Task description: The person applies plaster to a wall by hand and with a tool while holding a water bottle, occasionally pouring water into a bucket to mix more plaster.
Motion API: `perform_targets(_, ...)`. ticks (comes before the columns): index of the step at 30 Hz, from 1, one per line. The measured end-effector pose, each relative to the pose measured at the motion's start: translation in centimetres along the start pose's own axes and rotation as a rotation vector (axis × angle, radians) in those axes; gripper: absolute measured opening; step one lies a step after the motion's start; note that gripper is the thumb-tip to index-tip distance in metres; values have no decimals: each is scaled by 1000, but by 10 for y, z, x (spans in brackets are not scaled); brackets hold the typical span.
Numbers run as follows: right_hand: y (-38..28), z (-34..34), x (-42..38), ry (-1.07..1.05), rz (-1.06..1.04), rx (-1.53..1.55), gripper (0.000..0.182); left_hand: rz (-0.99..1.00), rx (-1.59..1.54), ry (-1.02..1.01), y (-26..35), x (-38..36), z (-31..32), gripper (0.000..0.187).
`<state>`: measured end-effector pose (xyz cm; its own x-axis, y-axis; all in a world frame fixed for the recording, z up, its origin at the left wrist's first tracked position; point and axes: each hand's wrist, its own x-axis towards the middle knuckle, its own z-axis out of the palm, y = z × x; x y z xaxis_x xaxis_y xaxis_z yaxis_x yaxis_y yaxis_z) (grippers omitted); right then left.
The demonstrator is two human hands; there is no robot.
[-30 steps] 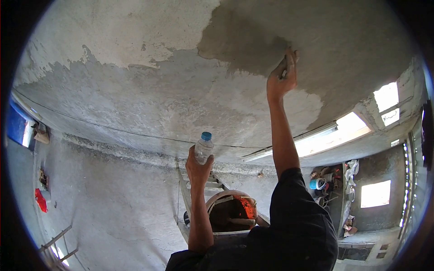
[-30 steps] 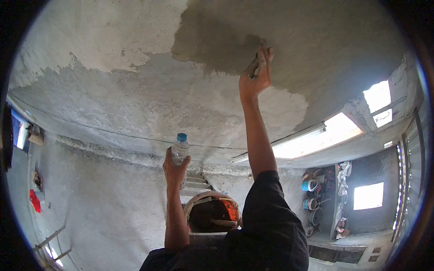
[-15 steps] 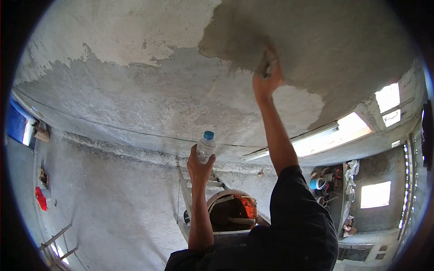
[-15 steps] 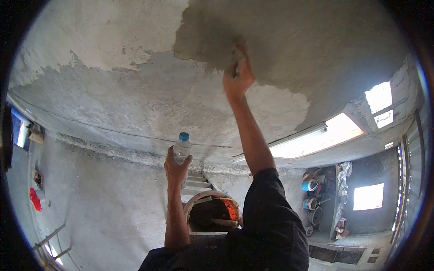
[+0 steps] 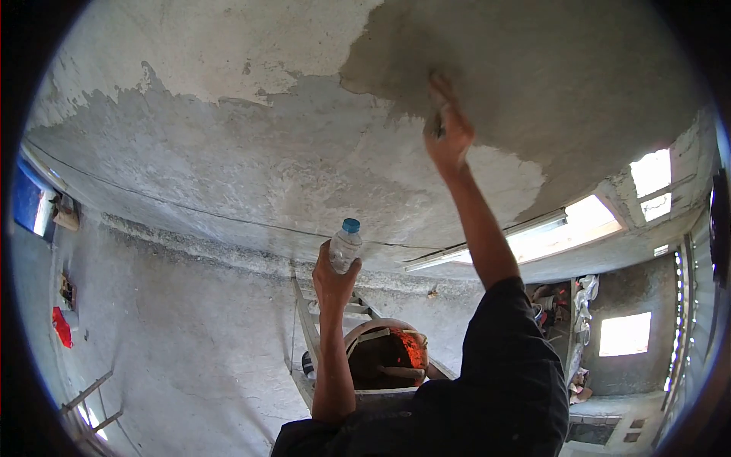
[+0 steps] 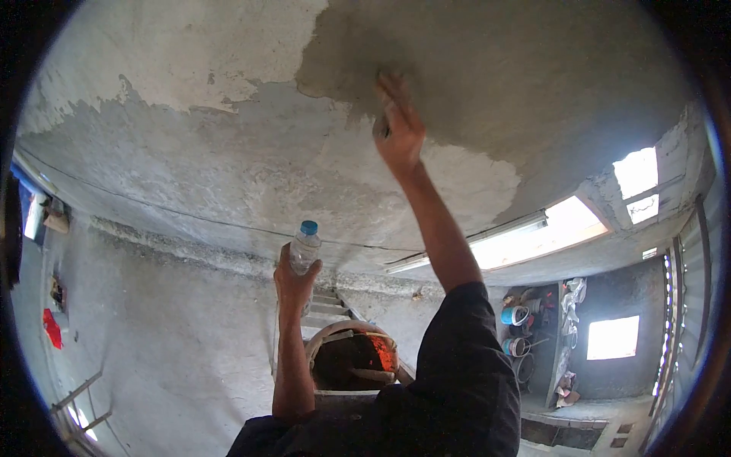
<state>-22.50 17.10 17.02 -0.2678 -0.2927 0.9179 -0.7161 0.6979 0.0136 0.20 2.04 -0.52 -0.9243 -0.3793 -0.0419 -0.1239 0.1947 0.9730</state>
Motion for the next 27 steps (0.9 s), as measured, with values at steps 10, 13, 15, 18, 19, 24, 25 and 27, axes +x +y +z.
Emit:
perform_targets(10, 41, -34, -45, -582, -308, -333, 41, -29, -23, 46, 6, 4, -11, 53)
perform_targets(13, 28, -48, -35, -705, -128, -163, 39, -9, -46, 27, -1, 2, -5, 52)
perform_targets(15, 20, -56, 13, -467, -162, -132, 40, -23, -49, 5, -2, 0, -1, 53)
perform_targets(18, 31, -57, 71, -91, -314, -126, 48, -47, -57, -26, 2, -2, 0, 54)
perform_targets(19, 39, -57, 69, -92, -320, -124, 48, -69, -62, -34, 4, -2, -1, 54)
perform_targets(24, 97, -20, -67, -519, -172, -335, 52, -18, -60, 37, -2, 1, -7, 54)
perform_targets(25, 80, -24, -96, -715, -156, -232, 49, -22, -52, 51, -2, 3, -8, 55)
perform_targets(27, 62, -33, -140, -931, -53, -118, 47, -34, -55, 45, -2, 3, -9, 55)
